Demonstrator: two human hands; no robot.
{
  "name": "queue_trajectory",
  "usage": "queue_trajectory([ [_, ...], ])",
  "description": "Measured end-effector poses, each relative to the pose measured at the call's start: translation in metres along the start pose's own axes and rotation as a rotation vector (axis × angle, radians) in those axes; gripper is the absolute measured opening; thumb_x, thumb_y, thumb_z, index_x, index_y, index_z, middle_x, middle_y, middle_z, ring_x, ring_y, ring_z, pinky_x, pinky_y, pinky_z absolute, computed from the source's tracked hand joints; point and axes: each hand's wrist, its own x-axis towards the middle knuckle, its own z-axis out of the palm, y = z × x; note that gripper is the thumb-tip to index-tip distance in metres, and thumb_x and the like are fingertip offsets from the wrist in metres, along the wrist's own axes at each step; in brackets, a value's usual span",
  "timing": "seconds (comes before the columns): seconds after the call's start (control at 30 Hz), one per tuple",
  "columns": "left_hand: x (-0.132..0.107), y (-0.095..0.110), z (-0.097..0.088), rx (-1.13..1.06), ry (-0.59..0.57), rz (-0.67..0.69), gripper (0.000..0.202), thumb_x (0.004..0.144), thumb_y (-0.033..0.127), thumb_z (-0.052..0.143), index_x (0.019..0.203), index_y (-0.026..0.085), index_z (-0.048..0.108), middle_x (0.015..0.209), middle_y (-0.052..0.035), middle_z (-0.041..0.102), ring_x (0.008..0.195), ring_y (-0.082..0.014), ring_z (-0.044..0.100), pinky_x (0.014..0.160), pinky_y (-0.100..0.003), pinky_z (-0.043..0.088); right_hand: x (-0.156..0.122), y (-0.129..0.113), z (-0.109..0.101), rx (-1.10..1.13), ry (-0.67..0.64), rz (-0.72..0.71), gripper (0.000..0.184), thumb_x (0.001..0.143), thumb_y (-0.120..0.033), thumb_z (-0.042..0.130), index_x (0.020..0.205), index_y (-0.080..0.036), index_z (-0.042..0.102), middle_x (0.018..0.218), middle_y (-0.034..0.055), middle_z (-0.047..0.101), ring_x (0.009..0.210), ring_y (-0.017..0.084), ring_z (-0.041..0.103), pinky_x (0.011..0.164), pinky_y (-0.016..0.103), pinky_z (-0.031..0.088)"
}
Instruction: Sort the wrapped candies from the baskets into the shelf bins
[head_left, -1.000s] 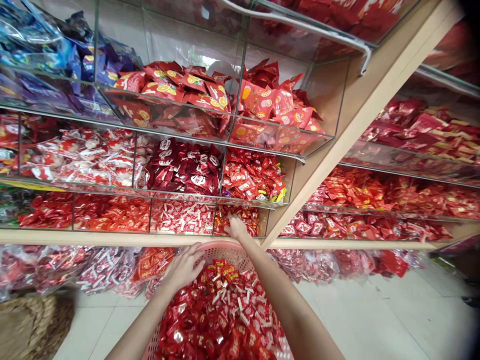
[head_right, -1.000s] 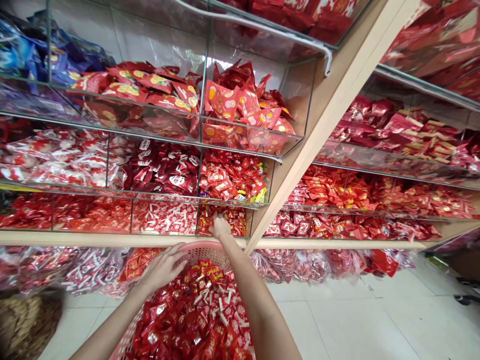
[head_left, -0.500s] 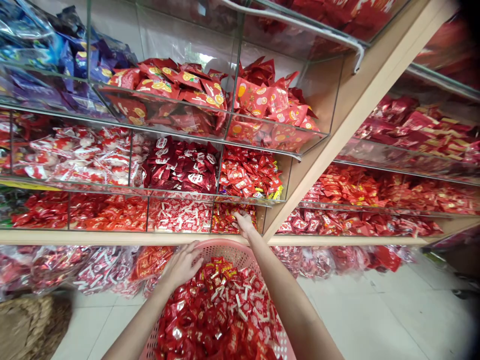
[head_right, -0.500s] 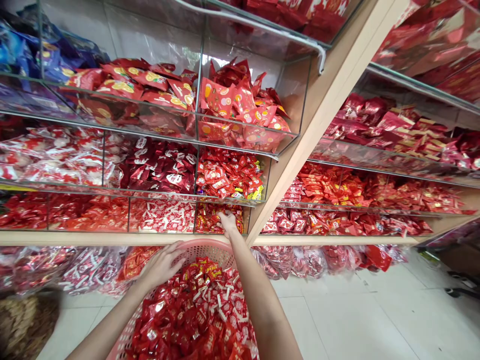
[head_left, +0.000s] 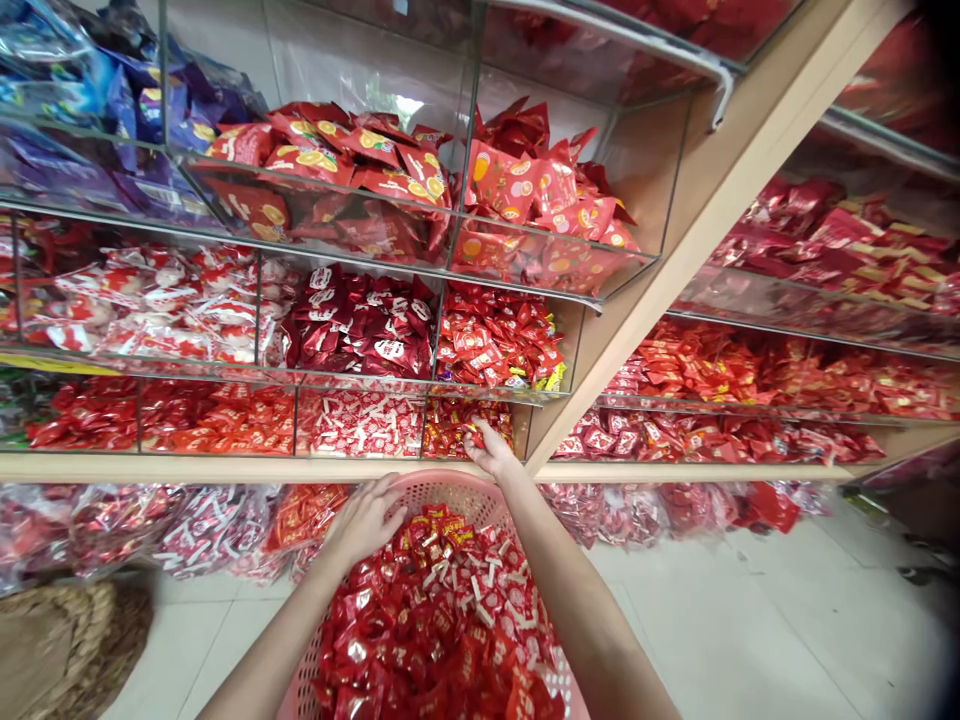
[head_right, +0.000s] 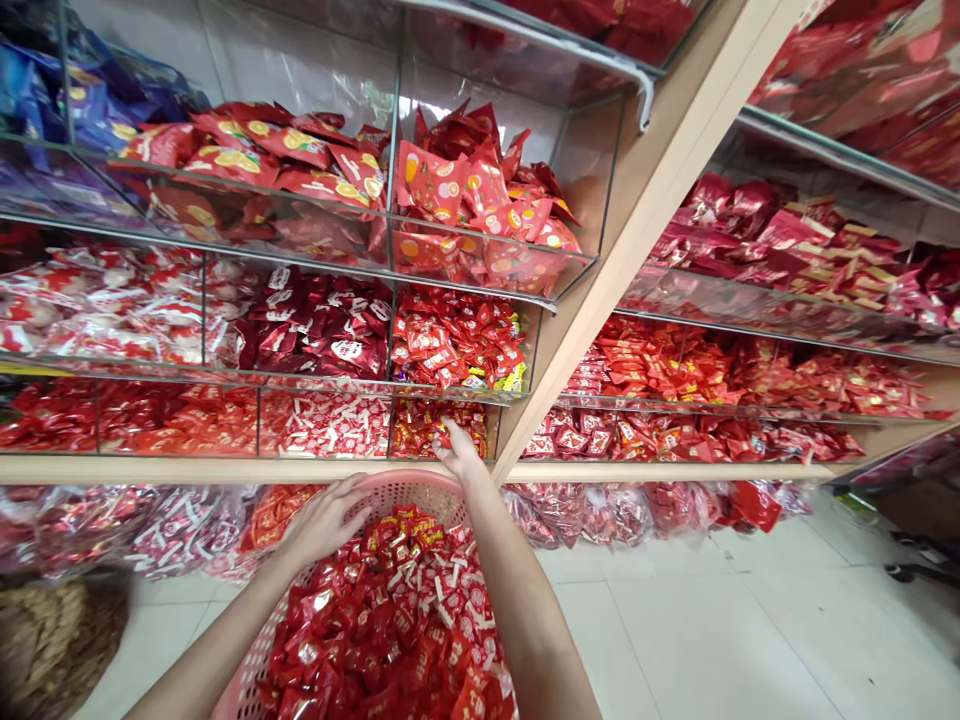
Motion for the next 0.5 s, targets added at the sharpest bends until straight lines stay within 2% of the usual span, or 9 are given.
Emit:
queue_trajectory([
  [0.1,0.0,0.0,0.0,0.018,-0.011,-0.006,0.042,0.087,0.043,0.035,0.11,0.022,0.063,0.135,-0.009,0.049,0.116,-0.0268,0.052,0.099,-0.043,0.042,-0.021,0.0,-0.002,-0.023,-0.061,0.014,0.024,0.067,-0.026,0.07,0.072,-0.021,0.047,0.06,-0.0065,0.049,0.045,0.005,0.044,0.041,0.015,0.037],
  [0.2,0.0,0.0,0.0,0.03,-0.008,-0.002,0.043,0.087,0.043,0.034,0.11,0.022,0.063,0.135,-0.0094,0.048,0.116,-0.0269,0.053,0.098,-0.044,0.042,-0.049,0.009,-0.01,-0.229,-0.223,-0.005,0.03,0.061,-0.031,0.076,0.078,-0.019,0.054,0.062,-0.0067,0.054,0.042,0.003,0.04,0.038,0.014,0.031],
  [0.3,0.0,0.001,0.0,0.032,-0.006,0.008,0.043,0.088,0.043,0.034,0.111,0.022,0.063,0.136,-0.0087,0.048,0.117,-0.0265,0.052,0.098,-0.043,0.042,-0.071,0.029,-0.023,-0.534,-0.356,-0.007,0.035,0.061,-0.037,0.074,0.087,-0.019,0.061,0.067,-0.0039,0.061,0.046,0.006,0.046,0.042,0.017,0.035],
  [0.37,0.001,0.002,0.001,0.031,-0.006,0.011,0.043,0.087,0.043,0.034,0.11,0.021,0.063,0.136,-0.0085,0.048,0.117,-0.0267,0.051,0.098,-0.043,0.042,-0.079,0.045,-0.029,-0.715,-0.376,-0.047,0.033,0.06,-0.036,0.073,0.088,-0.019,0.064,0.07,-0.002,0.064,0.053,0.01,0.053,0.047,0.021,0.041],
  [0.5,0.0,0.002,0.0,0.044,-0.014,-0.006,0.043,0.087,0.043,0.035,0.112,0.021,0.062,0.135,-0.0081,0.049,0.118,-0.0272,0.051,0.099,-0.043,0.041,-0.081,0.07,-0.034,-1.02,-0.349,-0.228,0.031,0.061,-0.031,0.071,0.09,-0.02,0.069,0.083,0.0007,0.069,0.071,0.018,0.061,0.061,0.026,0.049],
])
